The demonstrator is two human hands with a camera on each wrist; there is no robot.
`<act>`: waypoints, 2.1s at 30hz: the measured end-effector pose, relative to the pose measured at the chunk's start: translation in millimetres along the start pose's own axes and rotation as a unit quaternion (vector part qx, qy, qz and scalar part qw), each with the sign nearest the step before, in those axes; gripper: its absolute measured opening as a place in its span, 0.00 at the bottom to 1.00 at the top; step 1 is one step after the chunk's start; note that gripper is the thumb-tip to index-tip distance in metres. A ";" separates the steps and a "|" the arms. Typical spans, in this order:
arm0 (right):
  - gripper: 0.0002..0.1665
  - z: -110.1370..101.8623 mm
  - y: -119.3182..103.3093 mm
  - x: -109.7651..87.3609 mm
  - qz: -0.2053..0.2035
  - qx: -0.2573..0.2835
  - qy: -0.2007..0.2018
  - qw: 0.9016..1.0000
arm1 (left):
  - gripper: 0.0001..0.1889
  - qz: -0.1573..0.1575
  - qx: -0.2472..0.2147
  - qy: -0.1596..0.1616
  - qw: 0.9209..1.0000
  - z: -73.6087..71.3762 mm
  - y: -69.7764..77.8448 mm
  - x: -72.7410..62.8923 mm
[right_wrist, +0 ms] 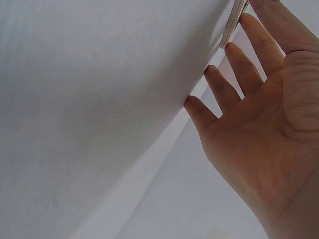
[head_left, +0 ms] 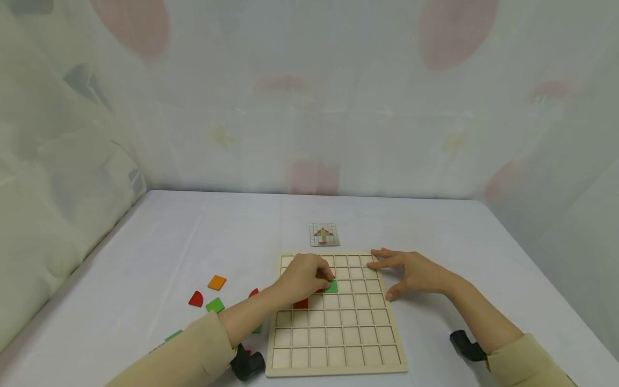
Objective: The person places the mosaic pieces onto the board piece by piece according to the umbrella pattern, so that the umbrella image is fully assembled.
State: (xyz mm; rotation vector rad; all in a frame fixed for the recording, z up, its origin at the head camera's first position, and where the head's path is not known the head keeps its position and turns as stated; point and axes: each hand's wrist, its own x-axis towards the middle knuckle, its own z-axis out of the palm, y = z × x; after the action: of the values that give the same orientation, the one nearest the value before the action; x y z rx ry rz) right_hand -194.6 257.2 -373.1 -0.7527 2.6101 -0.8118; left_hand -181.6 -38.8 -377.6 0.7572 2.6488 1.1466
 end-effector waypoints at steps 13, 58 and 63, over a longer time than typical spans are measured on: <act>0.44 0.4 1.7 -0.6 -0.003 -0.010 -0.001 1.000 | 0.03 0.014 -0.025 -0.007 1.000 -18.6 20.9 -4.9; 0.45 -2.9 5.2 -5.9 -0.002 -0.049 0.010 0.999 | 0.16 -0.029 -0.030 -0.209 0.977 -148.5 -108.6 -96.2; 0.45 -3.1 4.4 -6.8 -0.002 -0.051 0.012 0.999 | 0.16 -0.016 -0.033 -0.212 0.977 -145.6 -109.1 -97.2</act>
State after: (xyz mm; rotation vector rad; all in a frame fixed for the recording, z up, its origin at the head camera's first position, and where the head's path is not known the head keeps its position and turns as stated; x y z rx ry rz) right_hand -192.1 265.5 -372.4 -0.7797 2.6891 -0.6981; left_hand -188.7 -244.2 -360.1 0.8353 2.2497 0.9353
